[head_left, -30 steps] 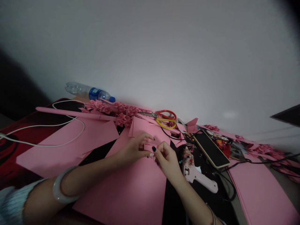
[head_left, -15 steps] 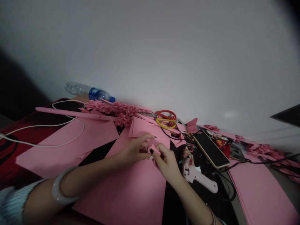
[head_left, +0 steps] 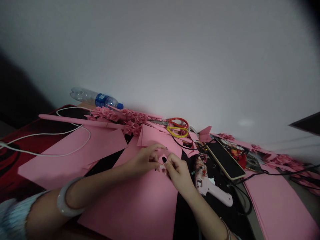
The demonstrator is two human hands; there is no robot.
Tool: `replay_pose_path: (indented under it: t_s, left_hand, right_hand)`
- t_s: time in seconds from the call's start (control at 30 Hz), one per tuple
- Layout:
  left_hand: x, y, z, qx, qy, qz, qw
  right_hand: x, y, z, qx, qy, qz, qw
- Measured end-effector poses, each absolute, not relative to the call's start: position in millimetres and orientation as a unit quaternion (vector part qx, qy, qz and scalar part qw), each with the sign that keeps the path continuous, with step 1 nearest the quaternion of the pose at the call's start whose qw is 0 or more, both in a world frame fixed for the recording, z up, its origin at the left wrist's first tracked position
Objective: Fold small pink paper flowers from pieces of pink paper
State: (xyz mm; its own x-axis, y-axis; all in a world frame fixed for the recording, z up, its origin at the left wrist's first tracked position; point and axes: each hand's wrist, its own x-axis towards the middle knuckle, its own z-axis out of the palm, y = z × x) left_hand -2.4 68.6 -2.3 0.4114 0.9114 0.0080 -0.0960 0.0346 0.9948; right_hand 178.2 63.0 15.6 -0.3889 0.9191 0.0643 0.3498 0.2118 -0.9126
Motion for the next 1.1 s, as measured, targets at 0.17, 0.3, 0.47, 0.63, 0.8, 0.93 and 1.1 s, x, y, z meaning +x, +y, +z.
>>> replay_pose_path:
  t_s: [0.17, 0.3, 0.47, 0.63, 0.8, 0.93, 1.1]
  left_hand:
    - [-2.2, 67.0, -1.0, 0.589, 0.358, 0.375, 0.62]
    - [-2.5, 65.5, 0.0, 0.627, 0.349, 0.348, 0.604]
    - [-2.3, 65.2, 5.9, 0.626, 0.336, 0.343, 0.614]
    - [-2.1, 66.4, 6.7, 0.614, 0.343, 0.331, 0.63]
    - [-1.2, 65.4, 5.9, 0.613, 0.35, 0.324, 0.63]
    - [-0.6, 64.1, 5.1, 0.609, 0.366, 0.334, 0.619]
    - [-1.3, 67.2, -1.8, 0.578, 0.357, 0.364, 0.637]
  right_hand:
    - [177.2, 65.8, 16.7, -0.444, -0.747, 0.391, 0.304]
    - [176.3, 65.1, 17.8, -0.438, -0.769, 0.372, 0.28]
    - [176.9, 62.3, 17.8, -0.416, -0.753, 0.424, 0.283]
    - [177.7, 60.9, 16.3, -0.411, -0.741, 0.443, 0.292]
    - [177.6, 63.5, 14.5, -0.418, -0.756, 0.4, 0.306]
    - [177.6, 66.1, 14.0, -0.433, -0.749, 0.392, 0.312]
    - [177.4, 66.5, 15.2, -0.461, -0.714, 0.436, 0.296]
